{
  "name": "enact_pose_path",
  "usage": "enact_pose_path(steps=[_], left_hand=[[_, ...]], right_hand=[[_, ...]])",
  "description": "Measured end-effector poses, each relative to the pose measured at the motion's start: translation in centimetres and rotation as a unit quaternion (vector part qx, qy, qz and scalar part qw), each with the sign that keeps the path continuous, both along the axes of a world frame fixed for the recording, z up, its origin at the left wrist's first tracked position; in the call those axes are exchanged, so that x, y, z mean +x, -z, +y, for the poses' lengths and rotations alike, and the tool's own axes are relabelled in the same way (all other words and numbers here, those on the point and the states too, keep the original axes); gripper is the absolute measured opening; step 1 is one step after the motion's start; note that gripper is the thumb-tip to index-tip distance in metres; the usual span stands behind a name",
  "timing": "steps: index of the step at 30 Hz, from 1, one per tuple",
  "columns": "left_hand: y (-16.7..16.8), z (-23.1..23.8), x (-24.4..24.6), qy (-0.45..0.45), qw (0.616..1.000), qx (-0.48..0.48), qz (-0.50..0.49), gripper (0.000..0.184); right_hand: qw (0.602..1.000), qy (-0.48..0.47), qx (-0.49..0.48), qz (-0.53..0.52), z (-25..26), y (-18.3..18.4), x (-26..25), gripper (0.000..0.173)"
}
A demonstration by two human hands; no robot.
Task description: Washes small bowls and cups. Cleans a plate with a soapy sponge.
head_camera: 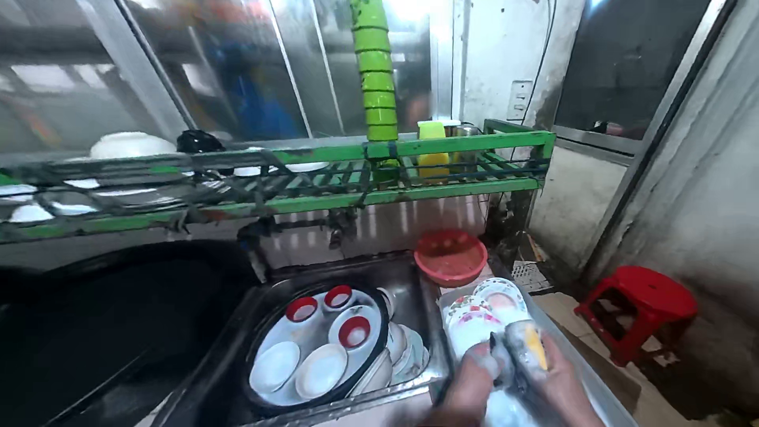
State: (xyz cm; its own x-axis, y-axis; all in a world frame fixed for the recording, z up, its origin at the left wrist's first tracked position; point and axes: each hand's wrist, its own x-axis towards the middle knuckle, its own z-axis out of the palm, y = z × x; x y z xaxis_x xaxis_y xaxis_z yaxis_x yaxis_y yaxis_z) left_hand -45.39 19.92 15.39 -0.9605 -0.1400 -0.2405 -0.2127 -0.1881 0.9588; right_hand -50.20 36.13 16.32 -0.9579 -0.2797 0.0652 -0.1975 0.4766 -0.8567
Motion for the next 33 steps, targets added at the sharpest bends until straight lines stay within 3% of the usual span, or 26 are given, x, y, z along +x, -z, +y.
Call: enact_pose_path(steps=[2,5,7,10,12,14,16,19,20,24,26,28,30,33], left_hand=[[-1.9,0.3,0.4,0.042,0.990,-0.134,-0.002,0.039],[-3.2,1.0,1.2,0.119,0.959,-0.245,0.079,0.036],[-3.7,0.9,1.4,0.154,0.940,-0.282,0.114,0.030],[-3.9,-0.6,0.4,0.142,0.963,-0.220,0.055,0.036],[-3.6,-1.6,-0.2,0.126,0.971,-0.201,0.016,0.037],[-3.6,-1.5,0.0,0.128,0.962,-0.240,0.013,0.033],[-3.8,-1.2,0.9,0.160,0.944,-0.283,0.053,0.032],[-2.7,-0.9,1.3,0.207,0.921,-0.293,0.150,0.038],[-2.7,-1.1,1.2,0.212,0.919,-0.292,0.161,0.037],[-3.4,-2.8,0.0,0.215,0.923,-0.298,0.112,0.027],[-3.8,-3.4,-0.1,0.237,0.933,-0.259,0.073,0.027],[-3.2,-3.4,-0.3,0.237,0.954,-0.170,0.065,0.035],[-2.3,-2.9,-0.3,0.135,0.988,-0.037,0.070,0.034],[-1.3,-2.4,-1.2,-0.038,0.987,0.141,0.067,0.024]], right_hand=[[0.999,-0.010,0.023,0.023,-1.8,-0.5,1.0,0.087],[0.990,0.070,-0.075,-0.094,-2.2,0.9,-1.2,0.053],[0.974,0.129,-0.141,-0.125,-2.5,1.1,-1.1,0.041],[0.968,0.176,-0.172,-0.040,-3.4,1.5,0.3,0.059],[0.976,0.158,-0.147,0.031,-3.8,0.8,1.7,0.070],[0.985,0.104,-0.085,0.106,-4.6,-0.7,3.0,0.075],[0.992,0.085,-0.043,0.079,-4.8,-1.3,1.9,0.071],[0.981,0.112,-0.109,-0.116,-3.3,-0.6,-2.7,0.051],[0.975,0.120,-0.132,-0.134,-3.2,-0.3,-3.1,0.049],[0.989,0.109,-0.097,0.035,-4.9,-1.2,1.2,0.076],[0.989,0.103,-0.106,0.014,-5.1,-1.5,1.6,0.078],[0.973,0.129,-0.175,-0.083,-4.4,-0.3,-0.7,0.062],[0.956,0.148,-0.226,-0.115,-4.1,0.0,-1.2,0.057],[0.955,0.154,-0.252,0.011,-6.5,0.6,0.8,0.076]])
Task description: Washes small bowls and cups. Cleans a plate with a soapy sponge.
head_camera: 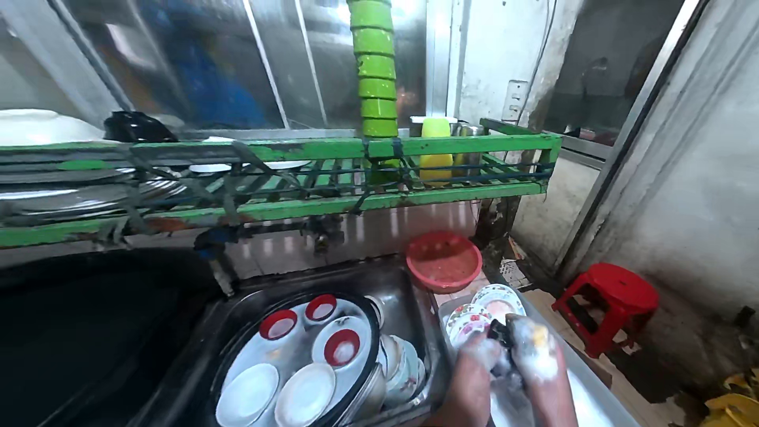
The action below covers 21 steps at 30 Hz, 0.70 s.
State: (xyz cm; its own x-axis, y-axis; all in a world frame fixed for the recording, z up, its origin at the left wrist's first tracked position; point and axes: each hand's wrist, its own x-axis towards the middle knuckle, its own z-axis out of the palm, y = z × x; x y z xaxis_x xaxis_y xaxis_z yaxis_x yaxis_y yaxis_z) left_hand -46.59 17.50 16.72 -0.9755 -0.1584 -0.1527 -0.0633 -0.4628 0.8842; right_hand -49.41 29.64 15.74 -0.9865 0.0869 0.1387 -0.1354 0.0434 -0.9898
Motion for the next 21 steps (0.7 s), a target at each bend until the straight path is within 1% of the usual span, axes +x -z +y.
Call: enact_pose_path(steps=[1,2,4,5,6,7,8,9,10,11,12,13,14,16,17,19,20,21], left_hand=[[0.1,0.2,-0.1,-0.019,1.000,0.017,-0.001,0.020],[0.1,0.3,0.1,-0.018,1.000,0.010,0.002,0.019],[0.0,0.7,0.8,0.002,0.999,-0.044,0.008,0.021],[-0.1,1.0,0.9,0.007,0.998,-0.066,0.002,0.022],[-0.1,1.1,0.8,0.002,0.997,-0.077,-0.009,0.023],[0.0,1.1,0.6,-0.009,0.997,-0.075,-0.019,0.025],[0.1,1.1,0.3,-0.023,0.998,-0.056,-0.027,0.028],[0.2,1.0,-0.1,-0.040,0.998,-0.011,-0.038,0.030],[-0.2,0.9,-0.4,-0.063,0.995,0.058,-0.060,0.030],[-0.9,0.7,-0.9,-0.089,0.983,0.136,-0.082,0.030],[-1.6,0.5,-1.5,-0.115,0.966,0.203,-0.111,0.029],[-2.2,0.2,-1.9,-0.128,0.954,0.238,-0.130,0.025],[-2.5,-0.1,-2.1,-0.134,0.950,0.249,-0.136,0.022],[-2.3,-0.2,-1.9,-0.129,0.952,0.246,-0.127,0.026],[-2.0,-0.1,-1.6,-0.122,0.955,0.243,-0.119,0.028],[-1.4,0.2,-1.0,-0.096,0.969,0.199,-0.114,0.028],[-1.1,0.3,-0.8,-0.071,0.981,0.144,-0.107,0.027],[-0.8,0.2,-0.7,-0.039,0.993,0.064,-0.091,0.026]], right_hand=[[1.000,0.007,-0.009,0.026,-0.6,0.1,0.2,0.073],[0.999,0.005,-0.025,0.031,-0.8,0.1,0.0,0.066],[0.999,-0.014,-0.037,-0.009,0.3,0.4,-1.4,0.051],[0.999,-0.016,-0.015,-0.043,0.9,0.6,-2.1,0.051],[0.998,-0.013,0.031,-0.056,1.0,0.7,-2.4,0.057],[0.995,-0.010,0.093,-0.034,0.6,0.4,-2.3,0.065],[0.986,-0.012,0.164,0.011,-0.1,-0.1,-1.4,0.069],[0.973,-0.026,0.221,0.065,-0.7,-0.7,-0.2,0.070],[0.958,-0.046,0.258,0.116,-1.1,-0.9,0.8,0.067],[0.946,-0.060,0.275,0.159,-1.4,-0.7,1.5,0.063],[0.943,-0.064,0.267,0.189,-1.5,-0.2,1.9,0.060],[0.949,-0.067,0.231,0.204,-1.5,0.4,1.8,0.059],[0.963,-0.068,0.165,0.201,-1.5,1.1,1.5,0.060],[0.989,-0.033,0.018,0.146,-1.5,1.2,0.3,0.063],[0.994,-0.014,-0.021,0.111,-1.1,1.0,-0.6,0.062],[0.998,-0.025,-0.039,0.039,0.5,1.1,-2.2,0.060],[0.999,-0.040,-0.016,0.010,1.2,1.1,-2.7,0.060],[0.998,-0.048,0.037,0.003,1.4,0.9,-2.8,0.063]])
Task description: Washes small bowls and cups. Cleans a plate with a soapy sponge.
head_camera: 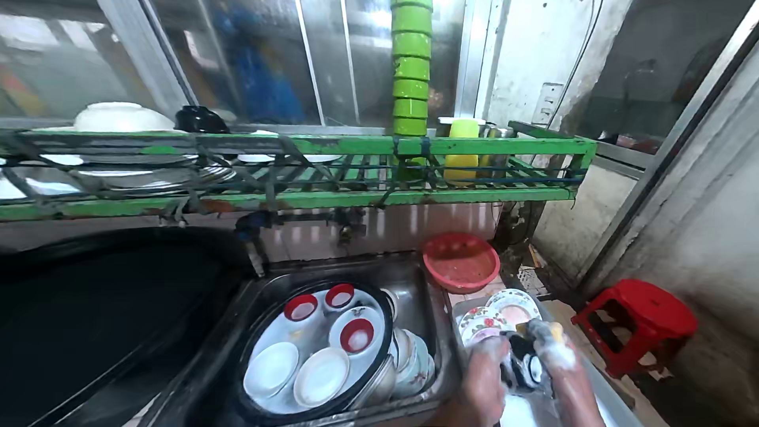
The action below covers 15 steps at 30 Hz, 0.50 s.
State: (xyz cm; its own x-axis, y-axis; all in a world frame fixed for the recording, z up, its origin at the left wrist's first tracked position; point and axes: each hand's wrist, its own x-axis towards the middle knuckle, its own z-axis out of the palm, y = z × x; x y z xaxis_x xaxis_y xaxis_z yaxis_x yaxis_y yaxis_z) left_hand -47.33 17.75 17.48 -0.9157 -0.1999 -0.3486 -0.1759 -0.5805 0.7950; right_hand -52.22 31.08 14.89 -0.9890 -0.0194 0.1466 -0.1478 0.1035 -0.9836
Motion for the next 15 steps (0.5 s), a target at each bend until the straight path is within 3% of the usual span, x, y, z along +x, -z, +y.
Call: enact_pose_path(steps=[2,4,8,10,13,15], left_hand=[[0.7,-0.2,-0.3,0.079,0.980,-0.177,0.041,0.024],[0.5,-0.6,-0.2,0.122,0.958,-0.251,0.063,0.026],[-1.3,-1.7,-0.7,0.082,0.979,-0.124,0.138,0.024],[-0.4,-2.1,-1.3,0.088,0.987,-0.060,0.124,0.035],[0.2,-2.4,-2.1,0.118,0.990,0.080,-0.010,0.056],[0.1,-2.3,-2.6,0.063,0.985,0.136,-0.081,0.058]], right_hand=[[0.990,-0.031,0.133,0.044,0.0,-1.3,0.9,0.074],[0.984,-0.067,0.153,0.055,-0.1,-2.2,0.8,0.075],[0.995,-0.018,-0.031,-0.089,0.9,-2.4,-1.5,0.054],[1.000,0.012,0.005,-0.028,0.6,-3.6,-0.9,0.058],[0.983,-0.024,0.150,0.099,-0.3,-5.0,0.3,0.058],[0.987,-0.066,0.139,0.049,-0.5,-4.1,0.5,0.067]])
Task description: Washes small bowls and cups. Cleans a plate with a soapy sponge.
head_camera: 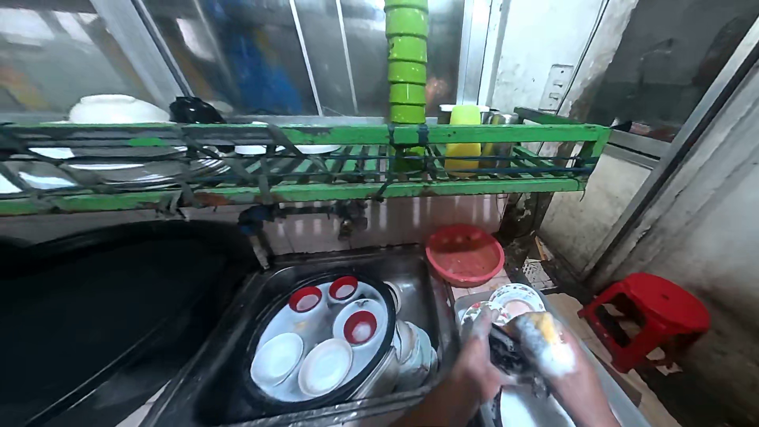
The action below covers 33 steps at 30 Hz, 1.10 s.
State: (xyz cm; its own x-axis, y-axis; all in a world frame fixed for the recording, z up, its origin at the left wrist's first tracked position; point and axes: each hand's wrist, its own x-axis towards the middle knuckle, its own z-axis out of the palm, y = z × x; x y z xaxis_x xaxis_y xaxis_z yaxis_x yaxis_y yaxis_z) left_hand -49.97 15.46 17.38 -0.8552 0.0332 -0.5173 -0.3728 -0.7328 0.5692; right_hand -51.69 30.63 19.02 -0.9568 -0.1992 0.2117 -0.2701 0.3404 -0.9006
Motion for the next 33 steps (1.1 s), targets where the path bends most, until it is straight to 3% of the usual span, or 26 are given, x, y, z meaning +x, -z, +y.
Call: enact_pose_path(steps=[2,4,5,7,8,9,10,13,15,17,18,20,21,23,26,28,30,31,33], left_hand=[[0.4,-0.2,-0.2,-0.025,0.998,-0.061,0.020,0.048],[1.4,-0.6,-0.6,-0.009,0.971,-0.200,0.130,0.043],[2.0,-0.5,-0.8,0.013,0.935,-0.294,0.199,0.044],[3.0,0.8,-0.6,0.025,0.815,-0.490,0.308,0.040],[3.5,1.8,-0.3,0.006,0.770,-0.543,0.334,0.038],[3.7,2.4,0.1,-0.003,0.764,-0.551,0.335,0.037],[3.8,2.6,0.3,0.004,0.789,-0.526,0.318,0.036],[2.1,1.4,-0.6,0.126,0.930,-0.312,0.148,0.035],[1.3,0.3,-1.4,0.175,0.959,-0.206,0.087,0.036],[1.0,0.6,-1.2,0.153,0.930,-0.286,0.171,0.040],[1.3,1.2,-1.1,0.120,0.889,-0.371,0.240,0.040],[2.1,2.3,-1.3,0.062,0.815,-0.475,0.327,0.042],[2.0,2.3,-1.3,0.061,0.809,-0.479,0.335,0.041],[1.3,1.6,-1.0,0.141,0.859,-0.410,0.273,0.034],[-0.2,-0.3,-0.7,0.274,0.923,-0.259,0.076,0.035],[-0.5,-0.7,-0.3,0.290,0.937,-0.193,-0.005,0.043],[-1.1,-0.1,0.0,0.275,0.948,-0.158,0.018,0.041],[-1.4,0.3,-0.1,0.255,0.949,-0.173,0.064,0.037],[-1.3,0.9,-0.8,0.188,0.926,-0.269,0.187,0.034]], right_hand=[[0.986,0.000,-0.089,-0.139,0.5,1.0,-0.4,0.065],[0.968,-0.010,-0.144,-0.203,1.1,1.8,-0.7,0.060],[0.964,-0.012,-0.150,-0.222,1.3,2.1,-0.7,0.056],[0.958,0.040,-0.100,-0.267,0.9,1.6,0.0,0.047],[0.959,0.068,-0.061,-0.269,0.4,1.1,0.4,0.045],[0.964,0.073,-0.023,-0.255,0.0,0.7,1.0,0.046],[0.975,0.054,0.015,-0.216,-0.3,0.6,1.7,0.050],[0.987,-0.059,0.150,0.001,-0.1,1.6,3.4,0.052],[0.989,-0.079,0.119,0.041,0.3,2.2,3.7,0.050],[0.996,-0.001,-0.033,-0.087,0.0,2.0,3.8,0.048],[0.982,0.060,-0.087,-0.155,-0.3,1.6,3.6,0.044],[0.974,0.099,-0.100,-0.178,-0.4,1.4,3.1,0.047],[0.987,0.064,-0.055,-0.139,-0.1,1.6,3.2,0.052],[0.989,-0.051,0.135,0.006,1.0,2.2,3.8,0.048],[0.894,-0.224,0.336,0.197,2.9,1.1,3.9,0.028],[0.841,-0.250,0.364,0.312,3.7,0.9,2.4,0.024],[0.821,-0.194,0.341,0.415,3.8,2.3,0.4,0.020],[0.835,-0.145,0.315,0.428,3.6,3.1,0.1,0.023],[0.902,-0.051,0.247,0.351,2.2,4.5,0.7,0.039]])
